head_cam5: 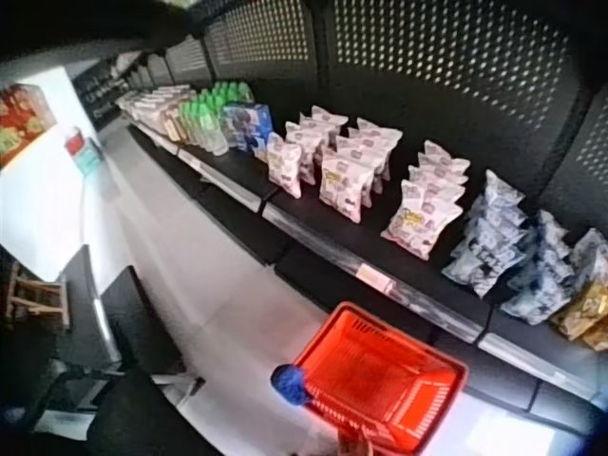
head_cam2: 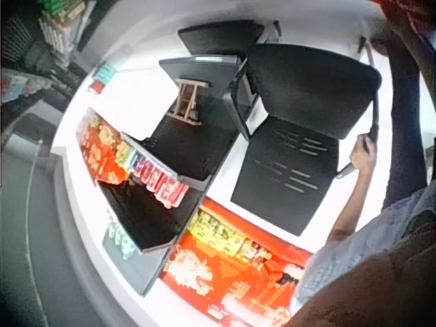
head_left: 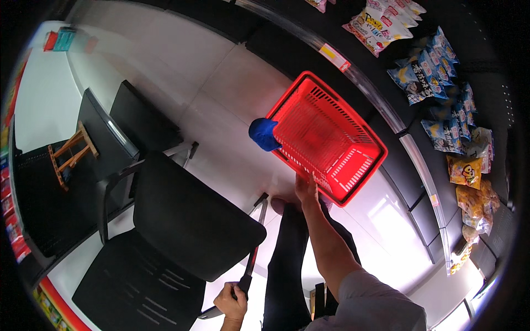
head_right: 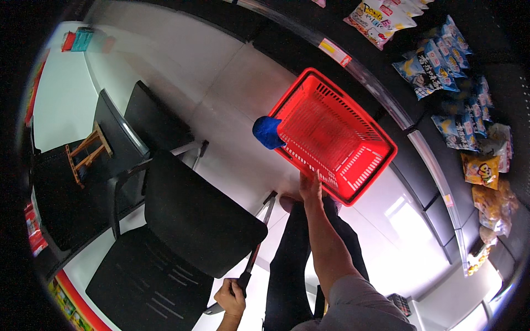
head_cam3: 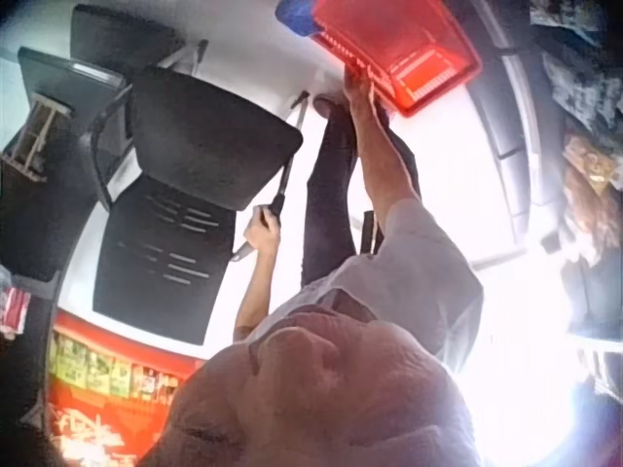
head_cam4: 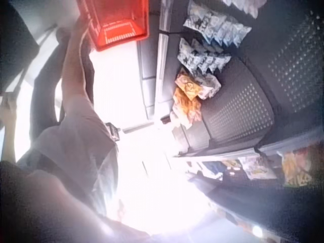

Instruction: The person restocks snack items on supermarket shelves by taking packaged goods from a red basket and placing them onto the shelves. They wipe the shelf surface with a blue cloth and use a small wooden stool to reach lower sections.

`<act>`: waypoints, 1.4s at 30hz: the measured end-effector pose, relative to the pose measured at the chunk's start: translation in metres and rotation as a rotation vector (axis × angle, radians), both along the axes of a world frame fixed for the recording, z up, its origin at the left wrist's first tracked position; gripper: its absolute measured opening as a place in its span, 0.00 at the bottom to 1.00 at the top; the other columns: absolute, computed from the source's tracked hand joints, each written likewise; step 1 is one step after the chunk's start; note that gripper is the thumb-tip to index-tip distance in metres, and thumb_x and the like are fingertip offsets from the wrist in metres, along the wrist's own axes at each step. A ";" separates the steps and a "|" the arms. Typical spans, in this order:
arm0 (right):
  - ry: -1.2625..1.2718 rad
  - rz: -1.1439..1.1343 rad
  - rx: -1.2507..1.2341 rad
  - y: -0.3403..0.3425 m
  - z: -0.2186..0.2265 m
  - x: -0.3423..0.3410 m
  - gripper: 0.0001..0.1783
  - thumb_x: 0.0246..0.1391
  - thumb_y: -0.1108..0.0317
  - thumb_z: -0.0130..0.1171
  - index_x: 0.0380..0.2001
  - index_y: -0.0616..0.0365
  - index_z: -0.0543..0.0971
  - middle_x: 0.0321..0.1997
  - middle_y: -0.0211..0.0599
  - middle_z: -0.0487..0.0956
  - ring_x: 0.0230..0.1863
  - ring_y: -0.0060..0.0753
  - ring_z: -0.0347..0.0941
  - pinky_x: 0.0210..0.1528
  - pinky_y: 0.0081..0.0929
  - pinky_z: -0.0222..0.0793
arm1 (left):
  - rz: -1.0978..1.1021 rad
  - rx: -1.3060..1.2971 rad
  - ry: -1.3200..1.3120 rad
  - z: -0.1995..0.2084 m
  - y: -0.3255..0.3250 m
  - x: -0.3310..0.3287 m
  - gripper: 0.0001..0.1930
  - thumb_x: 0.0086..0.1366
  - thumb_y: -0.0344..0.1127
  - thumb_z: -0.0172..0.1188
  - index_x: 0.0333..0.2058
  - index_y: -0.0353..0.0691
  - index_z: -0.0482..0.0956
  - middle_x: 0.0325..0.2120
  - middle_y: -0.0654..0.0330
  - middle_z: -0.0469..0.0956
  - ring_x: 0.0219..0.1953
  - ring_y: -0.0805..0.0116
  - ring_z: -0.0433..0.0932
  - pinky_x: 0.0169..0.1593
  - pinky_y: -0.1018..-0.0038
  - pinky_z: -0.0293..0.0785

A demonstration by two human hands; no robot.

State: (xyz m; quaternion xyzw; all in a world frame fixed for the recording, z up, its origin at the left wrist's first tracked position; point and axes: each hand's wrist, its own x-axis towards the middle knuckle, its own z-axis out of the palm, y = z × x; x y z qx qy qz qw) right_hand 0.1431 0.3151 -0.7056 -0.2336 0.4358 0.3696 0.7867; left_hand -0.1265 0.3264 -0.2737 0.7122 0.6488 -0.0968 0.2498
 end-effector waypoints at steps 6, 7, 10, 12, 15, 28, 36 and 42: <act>0.179 0.139 0.074 -0.005 -0.008 0.004 0.27 0.51 0.51 0.71 0.46 0.59 0.77 0.49 0.43 0.82 0.52 0.45 0.78 0.60 0.47 0.73 | -0.024 0.024 0.004 0.001 0.001 0.001 0.10 0.61 0.40 0.54 0.27 0.41 0.77 0.17 0.54 0.77 0.19 0.50 0.78 0.25 0.62 0.72; 0.196 0.143 0.024 -0.011 -0.010 0.004 0.28 0.51 0.50 0.71 0.45 0.61 0.77 0.49 0.46 0.81 0.52 0.48 0.78 0.60 0.48 0.73 | -0.032 0.018 0.001 0.001 0.006 0.003 0.10 0.60 0.40 0.54 0.26 0.41 0.77 0.17 0.54 0.77 0.19 0.50 0.78 0.25 0.62 0.72; 0.179 0.289 -0.124 -0.019 0.031 -0.002 0.25 0.52 0.49 0.69 0.39 0.60 0.77 0.49 0.50 0.81 0.53 0.52 0.76 0.61 0.52 0.71 | -0.026 0.026 0.005 0.002 0.006 0.004 0.07 0.59 0.39 0.56 0.25 0.44 0.76 0.17 0.56 0.78 0.19 0.52 0.78 0.25 0.60 0.72; 0.142 0.441 -0.148 -0.026 0.077 -0.002 0.21 0.54 0.49 0.67 0.35 0.57 0.77 0.48 0.49 0.81 0.54 0.52 0.76 0.60 0.55 0.70 | -0.042 0.065 -0.004 0.002 0.004 0.002 0.08 0.59 0.40 0.57 0.26 0.45 0.76 0.17 0.57 0.78 0.19 0.53 0.79 0.24 0.61 0.73; 0.043 0.700 -0.011 -0.049 0.136 0.001 0.16 0.57 0.51 0.65 0.31 0.52 0.77 0.47 0.47 0.82 0.51 0.48 0.78 0.59 0.53 0.71 | -0.002 0.074 0.010 0.003 -0.002 0.000 0.09 0.60 0.42 0.56 0.26 0.45 0.76 0.17 0.57 0.80 0.20 0.54 0.80 0.25 0.61 0.73; -0.238 1.551 -0.225 -0.120 0.384 0.082 0.18 0.62 0.60 0.59 0.49 0.60 0.74 0.43 0.50 0.82 0.43 0.45 0.82 0.49 0.50 0.80 | 0.023 0.117 0.034 0.005 -0.008 -0.003 0.21 0.62 0.52 0.52 0.25 0.40 0.79 0.18 0.47 0.81 0.21 0.49 0.82 0.27 0.56 0.77; -0.425 1.656 -0.530 -0.173 0.426 0.185 0.25 0.61 0.60 0.58 0.56 0.64 0.70 0.46 0.55 0.81 0.45 0.49 0.81 0.46 0.49 0.81 | 0.067 0.030 0.007 0.008 -0.004 -0.003 0.23 0.63 0.55 0.51 0.28 0.39 0.80 0.21 0.45 0.82 0.25 0.47 0.83 0.31 0.54 0.78; -0.444 1.760 -0.616 -0.191 0.455 0.204 0.23 0.67 0.56 0.48 0.57 0.58 0.71 0.49 0.47 0.82 0.51 0.40 0.79 0.53 0.39 0.75 | 0.059 -0.089 0.024 0.015 0.007 -0.001 0.24 0.64 0.56 0.49 0.32 0.39 0.81 0.23 0.45 0.82 0.27 0.48 0.84 0.32 0.54 0.78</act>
